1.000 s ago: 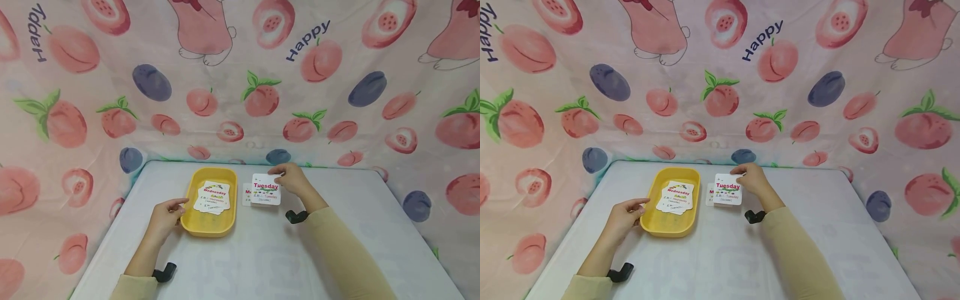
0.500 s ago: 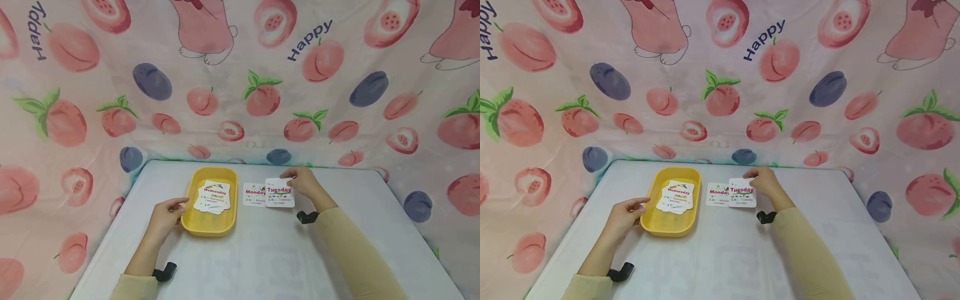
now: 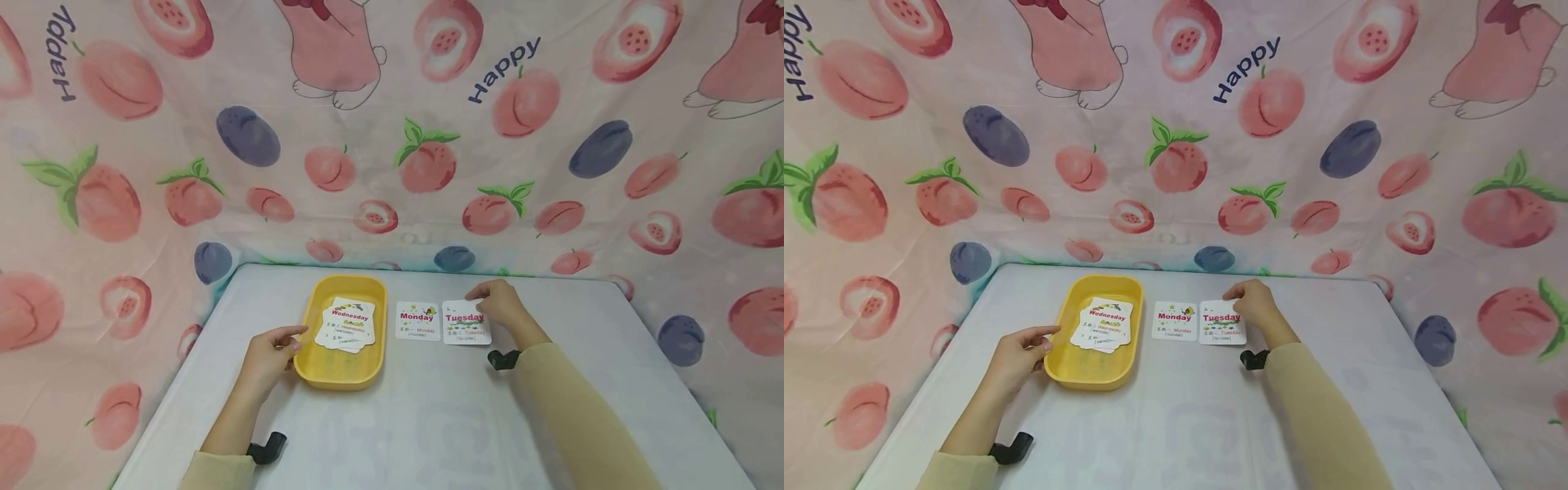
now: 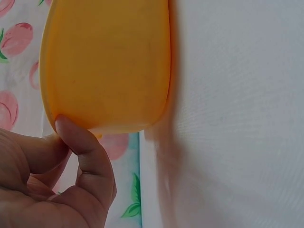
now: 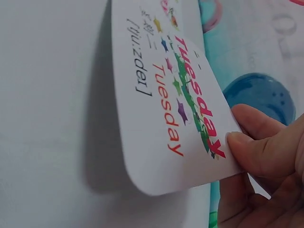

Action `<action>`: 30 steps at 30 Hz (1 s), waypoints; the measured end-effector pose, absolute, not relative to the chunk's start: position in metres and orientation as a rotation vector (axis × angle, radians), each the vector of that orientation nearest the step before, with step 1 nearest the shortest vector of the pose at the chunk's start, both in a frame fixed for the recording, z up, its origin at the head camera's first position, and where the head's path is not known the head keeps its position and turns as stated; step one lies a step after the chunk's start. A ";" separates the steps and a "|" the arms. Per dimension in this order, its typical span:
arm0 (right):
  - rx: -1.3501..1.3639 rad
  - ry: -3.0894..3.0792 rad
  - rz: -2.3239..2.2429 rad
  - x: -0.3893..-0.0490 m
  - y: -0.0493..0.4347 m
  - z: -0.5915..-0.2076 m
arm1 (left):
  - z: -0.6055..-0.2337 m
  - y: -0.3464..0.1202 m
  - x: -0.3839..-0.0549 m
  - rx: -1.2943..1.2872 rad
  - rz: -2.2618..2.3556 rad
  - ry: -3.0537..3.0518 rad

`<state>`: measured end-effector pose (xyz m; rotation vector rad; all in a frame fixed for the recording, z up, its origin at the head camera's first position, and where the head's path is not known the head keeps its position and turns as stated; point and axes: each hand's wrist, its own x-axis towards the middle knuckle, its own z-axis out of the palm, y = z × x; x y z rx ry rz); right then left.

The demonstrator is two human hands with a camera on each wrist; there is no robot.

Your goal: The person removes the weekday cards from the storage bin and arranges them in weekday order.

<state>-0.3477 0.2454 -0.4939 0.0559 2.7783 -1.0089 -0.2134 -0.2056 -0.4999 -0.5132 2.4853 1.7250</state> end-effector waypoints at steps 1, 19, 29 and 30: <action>0.070 2.778 -1.009 -0.349 0.246 -0.496 | -0.500 -0.206 -0.213 -0.508 1.727 2.486; 0.122 2.802 -0.997 -0.351 0.243 -0.508 | -0.502 -0.206 -0.213 -0.517 1.716 2.492; 0.143 2.816 -1.039 -0.352 0.243 -0.514 | -0.501 -0.207 -0.214 -0.506 1.714 2.496; 0.140 2.818 -1.042 -0.352 0.242 -0.515 | -0.501 -0.207 -0.214 -0.505 1.715 2.496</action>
